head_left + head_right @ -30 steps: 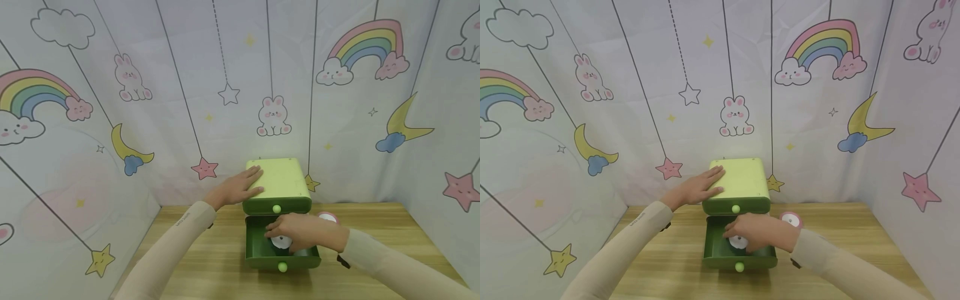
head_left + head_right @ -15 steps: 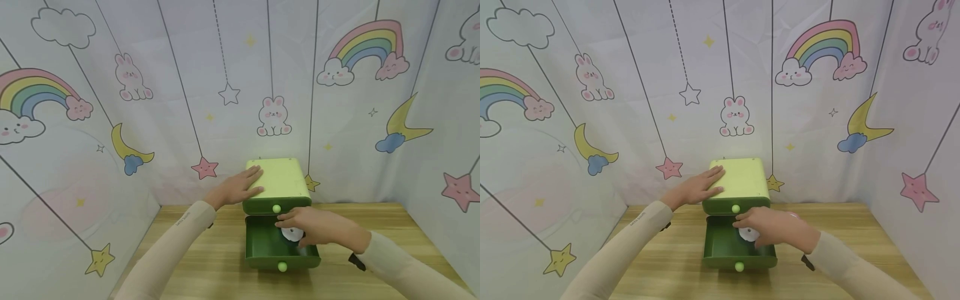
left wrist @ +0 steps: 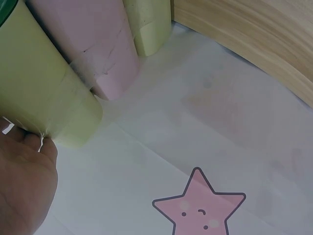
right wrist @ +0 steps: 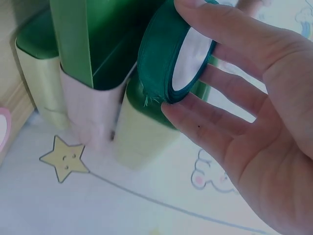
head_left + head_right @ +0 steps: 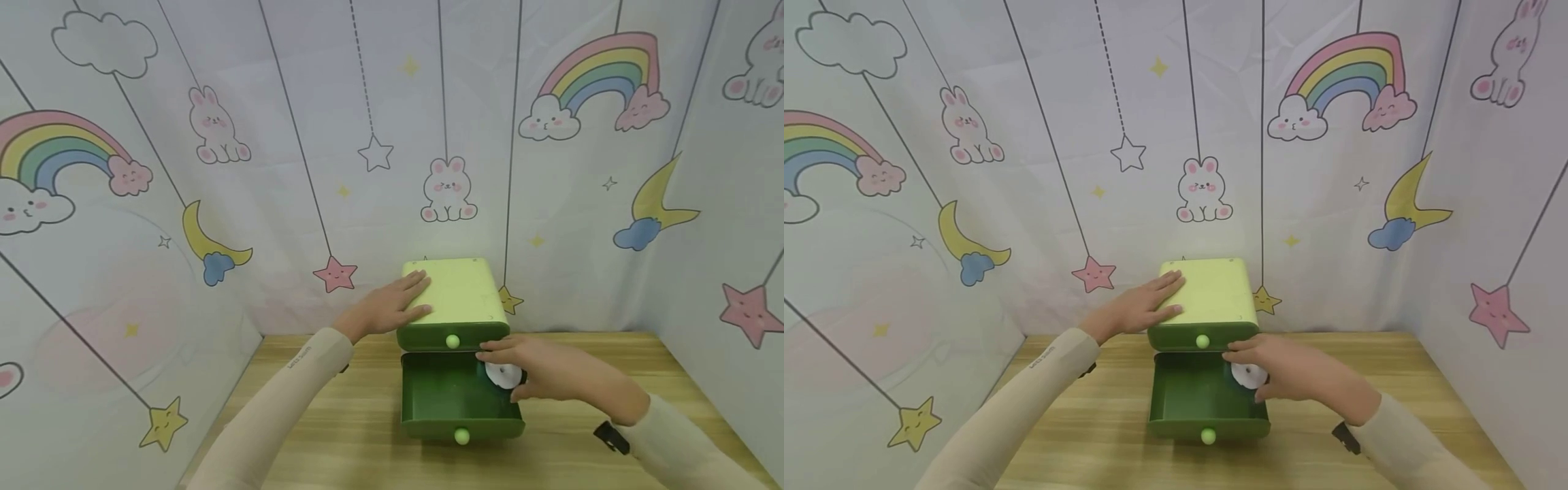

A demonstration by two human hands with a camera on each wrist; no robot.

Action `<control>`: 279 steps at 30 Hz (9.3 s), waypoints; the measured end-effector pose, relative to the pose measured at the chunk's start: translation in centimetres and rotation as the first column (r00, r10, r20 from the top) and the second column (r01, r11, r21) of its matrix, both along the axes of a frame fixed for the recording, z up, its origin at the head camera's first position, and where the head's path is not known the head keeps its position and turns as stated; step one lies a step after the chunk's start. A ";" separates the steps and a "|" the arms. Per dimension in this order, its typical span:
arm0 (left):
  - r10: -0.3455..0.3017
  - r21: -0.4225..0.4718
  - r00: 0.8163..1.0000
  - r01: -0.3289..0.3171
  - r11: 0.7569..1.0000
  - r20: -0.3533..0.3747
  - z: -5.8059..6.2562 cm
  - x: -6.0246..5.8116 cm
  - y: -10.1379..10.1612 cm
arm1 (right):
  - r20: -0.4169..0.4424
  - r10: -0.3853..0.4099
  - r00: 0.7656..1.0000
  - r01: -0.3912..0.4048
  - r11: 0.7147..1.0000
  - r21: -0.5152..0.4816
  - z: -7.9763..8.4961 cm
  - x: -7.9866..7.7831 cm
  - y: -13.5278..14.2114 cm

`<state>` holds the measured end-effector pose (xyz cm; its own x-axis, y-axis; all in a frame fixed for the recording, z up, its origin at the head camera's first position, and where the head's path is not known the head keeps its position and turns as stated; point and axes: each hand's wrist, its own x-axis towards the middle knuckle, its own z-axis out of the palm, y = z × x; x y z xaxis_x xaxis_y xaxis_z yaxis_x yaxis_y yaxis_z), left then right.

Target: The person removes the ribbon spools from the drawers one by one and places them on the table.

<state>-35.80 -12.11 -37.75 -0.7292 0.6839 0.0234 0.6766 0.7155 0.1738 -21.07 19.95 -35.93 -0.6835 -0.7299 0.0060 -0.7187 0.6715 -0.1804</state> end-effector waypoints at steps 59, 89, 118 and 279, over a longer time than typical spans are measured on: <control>-0.004 0.022 1.000 0.005 1.000 -0.011 -0.4 0.1 0.1 | -0.154 -0.344 0.926 0.300 0.921 -0.248 -7.5 -3.3 13.6; 0.003 0.017 1.000 -0.003 1.000 -0.007 -0.4 0.1 0.1 | 0.019 -0.402 0.915 0.401 0.906 -0.137 -13.3 -8.0 16.6; -0.008 0.035 1.000 0.007 0.999 0.006 -0.4 0.1 0.0 | 0.114 -0.414 0.903 0.423 0.902 -0.082 -14.9 -9.6 16.6; 0.001 0.042 1.000 -0.001 0.999 -0.003 -0.6 0.5 -0.3 | -0.736 -0.027 0.677 -0.209 0.951 -0.227 -15.8 7.2 -7.1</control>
<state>-35.30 -12.38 -38.32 -0.7297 0.6816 0.0543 0.6766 0.7083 0.2015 -13.87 12.82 -51.72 -0.3060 -0.6737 0.6727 -0.7539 0.6029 0.2609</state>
